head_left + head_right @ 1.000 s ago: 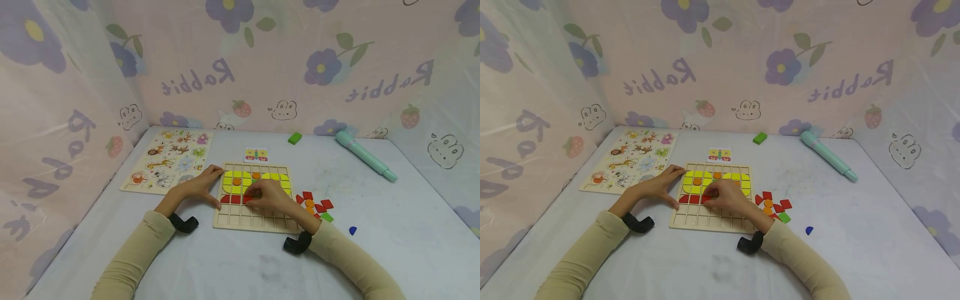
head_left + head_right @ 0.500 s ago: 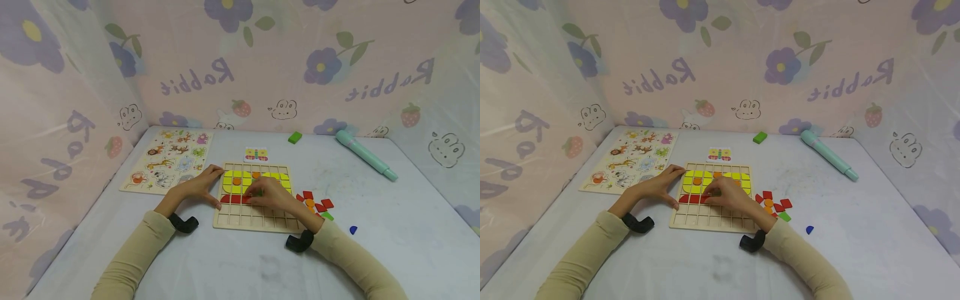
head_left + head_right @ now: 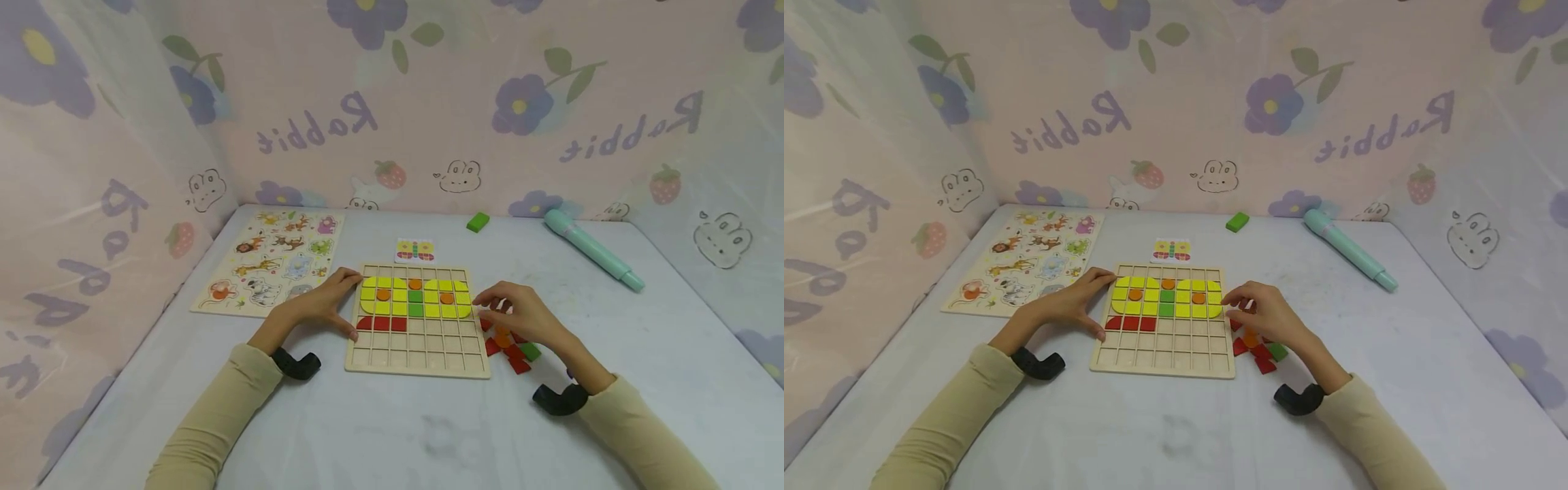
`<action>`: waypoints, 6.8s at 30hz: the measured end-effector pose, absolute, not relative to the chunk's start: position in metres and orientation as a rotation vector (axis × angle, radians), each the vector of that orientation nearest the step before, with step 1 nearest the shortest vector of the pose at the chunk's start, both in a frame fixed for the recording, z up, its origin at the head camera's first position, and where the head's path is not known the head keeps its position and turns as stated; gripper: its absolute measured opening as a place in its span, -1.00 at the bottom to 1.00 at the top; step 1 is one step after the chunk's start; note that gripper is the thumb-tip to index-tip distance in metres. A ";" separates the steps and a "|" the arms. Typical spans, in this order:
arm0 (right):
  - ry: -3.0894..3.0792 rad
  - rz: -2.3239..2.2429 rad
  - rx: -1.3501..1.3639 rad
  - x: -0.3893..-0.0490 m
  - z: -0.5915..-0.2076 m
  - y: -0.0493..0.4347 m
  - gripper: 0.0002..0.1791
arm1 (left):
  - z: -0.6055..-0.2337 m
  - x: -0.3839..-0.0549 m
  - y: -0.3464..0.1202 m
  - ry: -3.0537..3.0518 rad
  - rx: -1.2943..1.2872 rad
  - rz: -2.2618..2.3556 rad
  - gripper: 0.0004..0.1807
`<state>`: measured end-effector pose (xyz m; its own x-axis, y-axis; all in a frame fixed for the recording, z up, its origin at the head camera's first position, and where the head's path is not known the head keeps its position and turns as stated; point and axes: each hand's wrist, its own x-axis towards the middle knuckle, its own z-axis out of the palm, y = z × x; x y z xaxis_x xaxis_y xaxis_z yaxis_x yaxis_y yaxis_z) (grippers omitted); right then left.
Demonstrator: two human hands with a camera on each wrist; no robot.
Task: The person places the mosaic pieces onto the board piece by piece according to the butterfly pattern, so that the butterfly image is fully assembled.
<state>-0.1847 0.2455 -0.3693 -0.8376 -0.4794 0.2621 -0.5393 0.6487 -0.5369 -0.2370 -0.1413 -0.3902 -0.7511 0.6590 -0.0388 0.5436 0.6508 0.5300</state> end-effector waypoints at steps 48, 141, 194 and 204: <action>-2.651 1.000 1.085 -0.181 -0.374 0.218 -0.72 | -0.392 -0.238 -0.144 2.637 0.985 0.745 0.30; -2.831 0.869 1.151 -0.192 -0.377 0.181 -0.81 | -0.395 -0.240 -0.143 2.639 1.009 0.746 0.30; -2.832 0.873 0.836 -0.180 -0.375 0.293 -0.77 | -0.391 -0.238 -0.143 2.641 0.997 0.724 0.29; -2.759 0.949 1.038 -0.185 -0.377 0.223 -0.71 | -0.390 -0.238 -0.142 2.635 0.988 0.734 0.29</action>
